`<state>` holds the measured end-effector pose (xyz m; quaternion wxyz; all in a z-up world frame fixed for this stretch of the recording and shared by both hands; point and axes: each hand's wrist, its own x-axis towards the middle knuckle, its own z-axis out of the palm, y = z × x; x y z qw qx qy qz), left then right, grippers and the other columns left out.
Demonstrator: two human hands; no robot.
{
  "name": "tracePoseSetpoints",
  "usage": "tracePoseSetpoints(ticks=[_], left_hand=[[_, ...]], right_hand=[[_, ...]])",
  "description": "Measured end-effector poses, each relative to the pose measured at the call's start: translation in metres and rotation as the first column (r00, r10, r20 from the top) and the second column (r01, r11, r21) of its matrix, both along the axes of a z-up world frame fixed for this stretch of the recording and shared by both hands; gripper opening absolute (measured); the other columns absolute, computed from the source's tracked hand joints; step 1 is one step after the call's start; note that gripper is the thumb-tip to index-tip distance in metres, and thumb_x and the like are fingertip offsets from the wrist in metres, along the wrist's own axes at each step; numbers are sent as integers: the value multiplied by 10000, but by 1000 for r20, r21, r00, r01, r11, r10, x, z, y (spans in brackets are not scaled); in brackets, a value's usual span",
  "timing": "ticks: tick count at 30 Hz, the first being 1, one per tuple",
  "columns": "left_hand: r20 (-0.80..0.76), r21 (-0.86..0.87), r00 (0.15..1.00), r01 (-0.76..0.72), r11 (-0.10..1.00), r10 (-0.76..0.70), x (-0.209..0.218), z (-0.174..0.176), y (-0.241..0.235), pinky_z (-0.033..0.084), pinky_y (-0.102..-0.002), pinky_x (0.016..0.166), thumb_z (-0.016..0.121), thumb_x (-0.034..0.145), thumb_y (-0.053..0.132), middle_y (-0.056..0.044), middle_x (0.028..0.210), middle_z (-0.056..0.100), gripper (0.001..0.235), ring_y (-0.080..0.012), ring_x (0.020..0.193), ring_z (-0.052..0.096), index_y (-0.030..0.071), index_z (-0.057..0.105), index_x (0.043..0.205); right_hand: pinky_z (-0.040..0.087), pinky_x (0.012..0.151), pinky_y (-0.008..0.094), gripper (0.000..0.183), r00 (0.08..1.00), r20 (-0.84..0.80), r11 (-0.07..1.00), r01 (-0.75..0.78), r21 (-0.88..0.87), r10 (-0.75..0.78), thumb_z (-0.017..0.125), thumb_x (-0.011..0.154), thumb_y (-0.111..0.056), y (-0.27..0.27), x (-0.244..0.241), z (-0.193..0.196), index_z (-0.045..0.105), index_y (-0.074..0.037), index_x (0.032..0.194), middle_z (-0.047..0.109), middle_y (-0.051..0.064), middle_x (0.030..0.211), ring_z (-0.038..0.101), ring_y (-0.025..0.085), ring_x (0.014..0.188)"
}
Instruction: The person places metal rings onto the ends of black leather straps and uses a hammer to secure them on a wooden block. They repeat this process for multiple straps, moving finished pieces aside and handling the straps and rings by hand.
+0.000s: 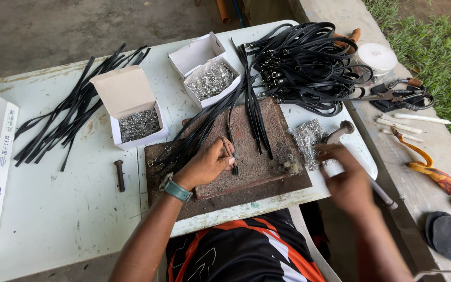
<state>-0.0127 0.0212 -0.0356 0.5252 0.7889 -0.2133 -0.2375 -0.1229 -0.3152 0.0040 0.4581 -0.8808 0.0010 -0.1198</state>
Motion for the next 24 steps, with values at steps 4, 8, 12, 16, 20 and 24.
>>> tracePoseSetpoints(ticks=[4, 8, 12, 16, 20, 24], left_hand=[[-27, -60, 997, 65, 996, -67, 9, 5, -2, 656, -314, 809, 607, 989, 135, -117, 1025, 736, 199, -193, 977, 762, 43, 480, 1110], [248, 113, 958, 120, 986, -145, 3, 14, -7, 627, -311, 765, 603, 987, 125, -123, 951, 739, 161, -188, 865, 761, 39, 511, 1088], [221, 359, 960, 85, 930, -173, -12, 25, -16, 588, -359, 682, 561, 1023, 168, -128, 843, 732, 110, -233, 724, 725, 64, 578, 1053], [333, 171, 937, 47, 984, -102, -17, 30, -13, 589, -364, 704, 592, 985, 156, -108, 874, 746, 121, -208, 772, 754, 48, 589, 1040], [319, 165, 945, 19, 986, -71, -20, 25, -10, 594, -375, 704, 589, 995, 162, -114, 897, 757, 126, -223, 774, 763, 57, 592, 1063], [400, 97, 916, -12, 995, -28, -29, 20, -10, 590, -405, 697, 591, 993, 138, -137, 916, 754, 120, -273, 818, 765, 28, 579, 1039]], right_hand=[[545, 867, 445, 479, 969, 57, 802, 233, -550, -242, 752, 916, -278, -76, 0, -2, 664, -84, 1344, 650, 188, 1229, 656, 352, 1073], [512, 957, 479, 384, 951, -64, 740, 191, -646, -302, 686, 952, -404, -91, -3, -32, 742, -171, 1251, 683, 157, 1176, 640, 390, 1119], [521, 899, 482, 425, 972, -8, 714, 166, -681, -234, 710, 922, -387, -93, -4, -55, 703, -119, 1252, 687, 149, 1157, 647, 398, 1078], [532, 822, 461, 337, 966, -36, 793, 187, -580, -255, 697, 963, -322, -102, 1, -43, 721, -94, 1212, 690, 156, 1058, 678, 378, 949], [495, 676, 398, 328, 907, -202, 927, 346, -143, -370, 672, 1020, -298, -96, 4, -4, 667, -14, 1184, 650, 159, 820, 609, 268, 735], [482, 714, 319, 362, 947, 213, 938, 283, -201, -240, 824, 975, -219, -58, 16, 37, 597, 45, 1075, 609, 98, 882, 537, 155, 772]])
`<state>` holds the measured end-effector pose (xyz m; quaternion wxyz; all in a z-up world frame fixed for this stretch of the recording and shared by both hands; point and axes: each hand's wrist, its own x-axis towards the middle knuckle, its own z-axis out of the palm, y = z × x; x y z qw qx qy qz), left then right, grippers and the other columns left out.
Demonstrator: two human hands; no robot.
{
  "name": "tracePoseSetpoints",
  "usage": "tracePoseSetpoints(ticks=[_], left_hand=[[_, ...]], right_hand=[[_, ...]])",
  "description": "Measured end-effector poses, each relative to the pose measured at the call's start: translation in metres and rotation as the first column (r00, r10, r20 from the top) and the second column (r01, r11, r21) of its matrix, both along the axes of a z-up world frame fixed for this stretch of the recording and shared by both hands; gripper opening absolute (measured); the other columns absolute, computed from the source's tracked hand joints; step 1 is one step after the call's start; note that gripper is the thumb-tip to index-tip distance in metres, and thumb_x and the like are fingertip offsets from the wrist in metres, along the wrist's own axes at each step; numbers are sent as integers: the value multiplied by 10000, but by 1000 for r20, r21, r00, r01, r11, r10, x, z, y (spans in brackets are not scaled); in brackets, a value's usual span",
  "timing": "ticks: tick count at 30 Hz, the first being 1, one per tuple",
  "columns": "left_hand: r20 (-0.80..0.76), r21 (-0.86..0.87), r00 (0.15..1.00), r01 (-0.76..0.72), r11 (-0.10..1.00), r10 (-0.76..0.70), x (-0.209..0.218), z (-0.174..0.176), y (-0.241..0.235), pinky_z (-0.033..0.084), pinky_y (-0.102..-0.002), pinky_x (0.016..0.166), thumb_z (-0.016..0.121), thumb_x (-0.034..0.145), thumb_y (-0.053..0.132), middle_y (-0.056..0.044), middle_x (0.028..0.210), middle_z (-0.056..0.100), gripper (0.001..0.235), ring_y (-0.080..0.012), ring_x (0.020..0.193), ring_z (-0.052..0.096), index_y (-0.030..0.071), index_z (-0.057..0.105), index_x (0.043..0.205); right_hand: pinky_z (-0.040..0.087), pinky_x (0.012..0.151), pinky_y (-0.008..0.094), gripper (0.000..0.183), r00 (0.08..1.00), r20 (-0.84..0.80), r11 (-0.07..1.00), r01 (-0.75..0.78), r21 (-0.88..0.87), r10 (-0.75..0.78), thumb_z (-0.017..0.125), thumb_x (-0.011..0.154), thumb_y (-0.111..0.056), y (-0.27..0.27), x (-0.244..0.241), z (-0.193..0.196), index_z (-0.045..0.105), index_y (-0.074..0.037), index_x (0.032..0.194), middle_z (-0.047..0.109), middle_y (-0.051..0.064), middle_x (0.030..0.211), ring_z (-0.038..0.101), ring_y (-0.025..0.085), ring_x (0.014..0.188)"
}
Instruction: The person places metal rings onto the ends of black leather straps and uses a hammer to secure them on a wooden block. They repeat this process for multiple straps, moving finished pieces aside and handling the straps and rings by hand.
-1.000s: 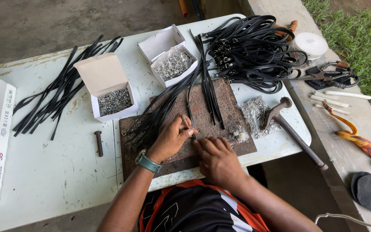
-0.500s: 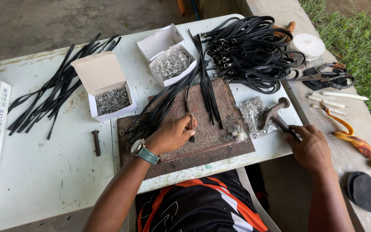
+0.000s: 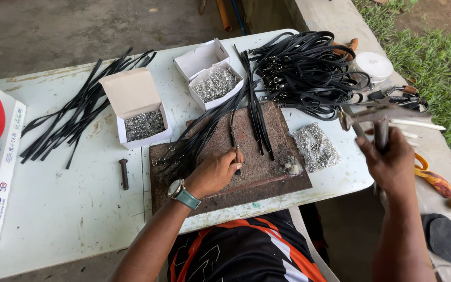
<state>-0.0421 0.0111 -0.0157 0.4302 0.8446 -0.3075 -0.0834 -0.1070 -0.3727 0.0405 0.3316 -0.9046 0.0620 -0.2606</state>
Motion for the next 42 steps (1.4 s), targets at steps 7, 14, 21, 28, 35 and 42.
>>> tracePoseSetpoints(ticks=[7, 14, 21, 28, 35, 42], left_hand=[[25, 32, 1000, 11, 999, -12, 0, 6, -2, 534, -473, 674, 590, 1009, 151, -161, 837, 715, 120, -341, 797, 731, 48, 542, 1049], [19, 79, 1000, 9, 997, -11, -5, 15, -3, 535, -457, 663, 593, 989, 149, -153, 786, 705, 122, -304, 732, 732, 55, 555, 1058], [-18, 76, 1000, 11, 997, -10, -7, 11, -3, 547, -431, 653, 573, 1008, 155, -132, 803, 711, 105, -269, 710, 728, 56, 570, 1039], [7, 123, 999, -41, 992, 40, -9, 5, -4, 536, -436, 692, 602, 997, 157, -148, 841, 718, 130, -273, 761, 718, 49, 567, 1060], [-287, -524, 958, -159, 837, 2, 7, -36, 7, 641, -359, 878, 609, 1029, 147, -90, 1037, 706, 135, -213, 1013, 740, 22, 561, 1044], [-34, -652, 955, -245, 717, 295, 21, -17, 50, 658, -344, 841, 548, 1065, 203, -91, 1053, 683, 172, -210, 1029, 728, 44, 517, 1123]], right_hand=[[354, 481, 288, 209, 908, 406, 748, -339, 570, 102, 660, 1034, -112, 70, 57, 59, 516, -127, 1185, 546, -27, 758, 457, 92, 554], [508, 507, 465, 309, 924, -141, 778, -376, -503, 355, 676, 927, -319, 92, 58, 40, 634, -136, 1172, 680, 115, 748, 634, 336, 573], [371, 518, 246, 198, 767, 626, 936, -309, 169, 141, 529, 1219, -114, 22, 66, 136, 531, -33, 1038, 485, 16, 658, 485, 95, 522], [511, 479, 494, 277, 902, -220, 688, -427, -586, 372, 606, 954, -167, 106, 47, 20, 654, -99, 1218, 686, 139, 678, 653, 347, 512], [551, 717, 505, 391, 974, -170, 902, 65, -428, -151, 644, 990, -420, -28, 15, -7, 653, -147, 1270, 738, 169, 970, 700, 396, 855], [570, 725, 447, 433, 906, -282, 802, 98, -589, -317, 622, 945, -481, -53, -12, -57, 662, -305, 1339, 711, 20, 1092, 720, 308, 929]])
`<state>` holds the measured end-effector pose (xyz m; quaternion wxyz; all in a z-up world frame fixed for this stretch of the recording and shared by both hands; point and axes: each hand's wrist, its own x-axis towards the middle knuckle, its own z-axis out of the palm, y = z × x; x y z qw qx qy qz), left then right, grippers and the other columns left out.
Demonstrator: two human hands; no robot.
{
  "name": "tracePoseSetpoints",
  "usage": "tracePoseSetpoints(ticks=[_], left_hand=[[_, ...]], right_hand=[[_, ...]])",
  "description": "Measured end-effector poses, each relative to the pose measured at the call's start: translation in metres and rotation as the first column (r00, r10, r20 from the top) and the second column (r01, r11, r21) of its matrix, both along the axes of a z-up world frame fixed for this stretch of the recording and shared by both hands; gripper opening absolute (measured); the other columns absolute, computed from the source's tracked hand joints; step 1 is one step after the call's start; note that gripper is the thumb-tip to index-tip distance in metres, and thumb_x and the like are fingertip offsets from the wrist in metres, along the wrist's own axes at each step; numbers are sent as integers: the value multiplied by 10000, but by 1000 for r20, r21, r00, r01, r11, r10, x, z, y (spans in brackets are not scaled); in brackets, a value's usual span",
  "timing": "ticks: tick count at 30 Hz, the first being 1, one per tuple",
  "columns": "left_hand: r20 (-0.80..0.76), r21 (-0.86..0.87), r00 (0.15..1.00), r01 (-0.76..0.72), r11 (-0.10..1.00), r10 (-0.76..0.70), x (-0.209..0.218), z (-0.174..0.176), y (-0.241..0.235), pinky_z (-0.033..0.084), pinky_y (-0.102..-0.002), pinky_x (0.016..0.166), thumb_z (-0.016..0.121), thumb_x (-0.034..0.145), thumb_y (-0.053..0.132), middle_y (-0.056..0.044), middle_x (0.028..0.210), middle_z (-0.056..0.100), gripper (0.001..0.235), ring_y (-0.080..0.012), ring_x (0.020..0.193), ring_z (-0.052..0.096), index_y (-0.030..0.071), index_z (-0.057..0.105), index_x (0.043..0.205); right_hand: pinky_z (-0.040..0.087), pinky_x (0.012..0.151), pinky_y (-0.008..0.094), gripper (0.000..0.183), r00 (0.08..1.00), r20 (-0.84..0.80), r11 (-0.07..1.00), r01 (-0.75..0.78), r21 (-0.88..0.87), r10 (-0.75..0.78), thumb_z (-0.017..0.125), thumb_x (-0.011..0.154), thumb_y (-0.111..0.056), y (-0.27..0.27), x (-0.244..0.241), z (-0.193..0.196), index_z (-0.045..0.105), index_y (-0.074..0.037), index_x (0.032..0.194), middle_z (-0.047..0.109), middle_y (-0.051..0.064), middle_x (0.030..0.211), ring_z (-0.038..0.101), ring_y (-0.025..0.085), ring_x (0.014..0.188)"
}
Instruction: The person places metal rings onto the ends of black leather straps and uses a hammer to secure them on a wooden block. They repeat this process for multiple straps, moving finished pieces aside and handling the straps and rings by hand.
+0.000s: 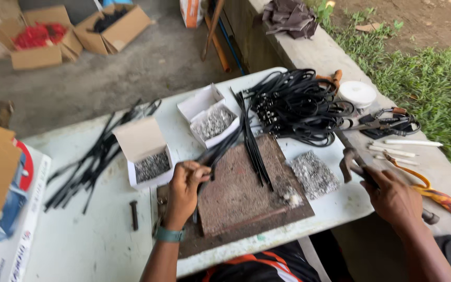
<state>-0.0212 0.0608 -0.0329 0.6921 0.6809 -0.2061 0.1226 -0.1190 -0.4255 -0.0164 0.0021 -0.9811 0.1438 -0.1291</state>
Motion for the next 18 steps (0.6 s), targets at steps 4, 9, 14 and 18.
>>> tracePoseSetpoints(ticks=[4, 9, 14, 18], left_hand=[[70, 524, 973, -223, 822, 220, -13, 3, 24, 581, -379, 816, 508, 1053, 201, -133, 1016, 737, 157, -280, 968, 747, 59, 568, 1082], [-99, 639, 975, -92, 763, 200, -6, -32, 33, 582, -411, 813, 555, 998, 222, -152, 975, 728, 172, -316, 961, 766, 77, 592, 1080], [-148, 719, 904, -180, 672, 402, -3, -35, 26, 546, -448, 775, 558, 1011, 268, -159, 950, 729, 189, -373, 901, 714, 93, 609, 1062], [-31, 702, 898, -293, 650, 439, -24, -33, 20, 517, -501, 695, 557, 1015, 279, -165, 929, 720, 207, -422, 846, 678, 79, 570, 1066]], right_hand=[[586, 777, 414, 438, 997, -55, 998, -52, 34, 54, 578, 930, -453, -5, 4, -22, 628, -394, 1361, 702, -18, 1047, 719, 264, 937], [604, 751, 414, 563, 983, -85, 983, -156, 98, 165, 569, 873, -407, -22, 23, -43, 551, -418, 1435, 682, 7, 1179, 706, 270, 979], [596, 803, 408, 586, 975, -68, 972, -204, 117, 212, 606, 858, -406, -17, 32, -32, 578, -401, 1443, 670, 68, 1216, 689, 285, 1022], [548, 922, 413, 406, 956, 84, 956, -285, 67, 279, 690, 849, -415, 17, 39, 16, 712, -263, 1224, 695, 67, 1085, 657, 301, 1040]])
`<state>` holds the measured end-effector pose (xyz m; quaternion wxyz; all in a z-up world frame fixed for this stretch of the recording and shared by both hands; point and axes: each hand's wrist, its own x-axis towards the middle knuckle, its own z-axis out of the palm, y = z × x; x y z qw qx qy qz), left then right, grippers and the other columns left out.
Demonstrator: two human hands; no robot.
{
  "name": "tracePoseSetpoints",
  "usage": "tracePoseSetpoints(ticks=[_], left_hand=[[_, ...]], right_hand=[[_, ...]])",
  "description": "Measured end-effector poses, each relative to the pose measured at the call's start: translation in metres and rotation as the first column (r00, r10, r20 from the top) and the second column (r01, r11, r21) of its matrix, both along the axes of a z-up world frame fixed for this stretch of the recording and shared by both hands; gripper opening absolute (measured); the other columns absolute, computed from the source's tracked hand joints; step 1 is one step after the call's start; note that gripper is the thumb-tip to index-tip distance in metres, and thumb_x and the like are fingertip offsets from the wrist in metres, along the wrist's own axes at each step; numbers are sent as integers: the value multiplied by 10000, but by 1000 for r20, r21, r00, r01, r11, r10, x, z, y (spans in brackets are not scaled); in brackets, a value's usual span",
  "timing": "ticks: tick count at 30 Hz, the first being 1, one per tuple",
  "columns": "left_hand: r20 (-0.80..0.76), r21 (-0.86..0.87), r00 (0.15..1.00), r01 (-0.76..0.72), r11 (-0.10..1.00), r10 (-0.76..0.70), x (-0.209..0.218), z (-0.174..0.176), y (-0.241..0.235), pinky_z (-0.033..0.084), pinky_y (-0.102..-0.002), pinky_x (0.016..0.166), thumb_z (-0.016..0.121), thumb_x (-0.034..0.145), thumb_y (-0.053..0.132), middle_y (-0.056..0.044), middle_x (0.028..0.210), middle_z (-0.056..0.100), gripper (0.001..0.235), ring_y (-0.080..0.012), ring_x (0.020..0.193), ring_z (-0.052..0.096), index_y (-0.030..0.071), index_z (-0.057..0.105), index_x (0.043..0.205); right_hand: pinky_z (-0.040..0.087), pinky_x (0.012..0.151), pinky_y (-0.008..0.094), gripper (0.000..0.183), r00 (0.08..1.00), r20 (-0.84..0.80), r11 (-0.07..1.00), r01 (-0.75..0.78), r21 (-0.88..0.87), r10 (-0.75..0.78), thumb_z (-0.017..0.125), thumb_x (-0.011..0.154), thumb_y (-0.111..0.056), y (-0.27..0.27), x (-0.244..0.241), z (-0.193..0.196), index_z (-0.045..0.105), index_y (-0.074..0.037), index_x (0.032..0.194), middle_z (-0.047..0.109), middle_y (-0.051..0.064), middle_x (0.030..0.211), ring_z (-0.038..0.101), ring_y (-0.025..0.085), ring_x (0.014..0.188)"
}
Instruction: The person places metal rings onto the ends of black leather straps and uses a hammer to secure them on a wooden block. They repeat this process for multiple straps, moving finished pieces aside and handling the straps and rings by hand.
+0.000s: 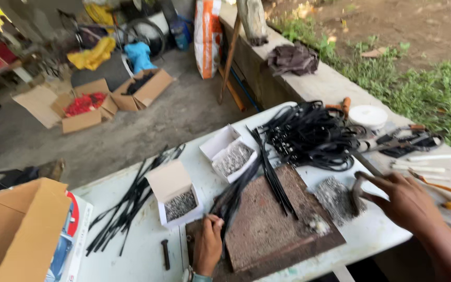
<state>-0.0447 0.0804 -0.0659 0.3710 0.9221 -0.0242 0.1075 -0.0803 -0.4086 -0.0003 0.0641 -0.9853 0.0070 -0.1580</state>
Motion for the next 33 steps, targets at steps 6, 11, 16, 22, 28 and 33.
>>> tracePoseSetpoints(ticks=[6, 11, 16, 22, 28, 33], left_hand=[[14, -259, 999, -42, 965, 47, 10, 0, -4, 597, -428, 621, 512, 1025, 304, -161, 761, 729, 285, -288, 701, 763, 23, 490, 984], [56, -327, 997, -33, 945, 54, 15, -4, 7, 606, -344, 630, 499, 1056, 280, -144, 810, 761, 260, -210, 710, 766, 28, 493, 994], [62, -320, 984, -141, 937, 169, 14, 8, 32, 568, -306, 520, 494, 1033, 246, -86, 986, 785, 227, -197, 614, 724, 25, 540, 1011], [285, -414, 959, 122, 902, 1, -12, 32, 33, 654, -263, 637, 567, 1018, 144, -114, 941, 761, 149, -143, 781, 770, 13, 616, 1067], [-22, -139, 955, 289, 947, -295, -43, 70, -13, 475, -335, 453, 754, 885, 156, -142, 640, 750, 145, -188, 507, 703, 13, 753, 911], [-253, 61, 886, 416, 907, -389, -42, 87, -58, 481, -383, 482, 791, 859, 236, -173, 616, 700, 243, -265, 492, 690, 53, 758, 1015]], right_hand=[[552, 874, 442, 483, 886, -74, 847, -409, 340, 458, 755, 848, -335, 131, 50, 14, 656, -153, 1284, 693, 119, 1177, 675, 343, 1025], [482, 973, 465, 745, 868, -256, 904, -394, 167, 426, 840, 763, -350, 187, 83, 11, 575, -68, 1400, 573, 204, 1402, 604, 381, 1200], [533, 988, 419, 333, 856, -325, 916, -366, 165, 401, 689, 897, -302, 177, 92, -10, 702, -84, 1148, 617, 134, 1344, 655, 314, 1124], [584, 768, 364, 258, 850, -320, 902, -431, 35, 418, 456, 1048, -193, 189, 83, -23, 686, -77, 1052, 638, 100, 1124, 666, 232, 926], [545, 852, 414, 258, 781, -97, 786, -602, 141, 617, 634, 900, -294, 195, 18, -16, 742, -100, 1032, 684, 76, 1064, 643, 271, 999], [480, 918, 439, 321, 805, -44, 777, -555, 298, 592, 697, 878, -332, 185, -15, -8, 752, -115, 1108, 703, 74, 1104, 619, 302, 1040]])
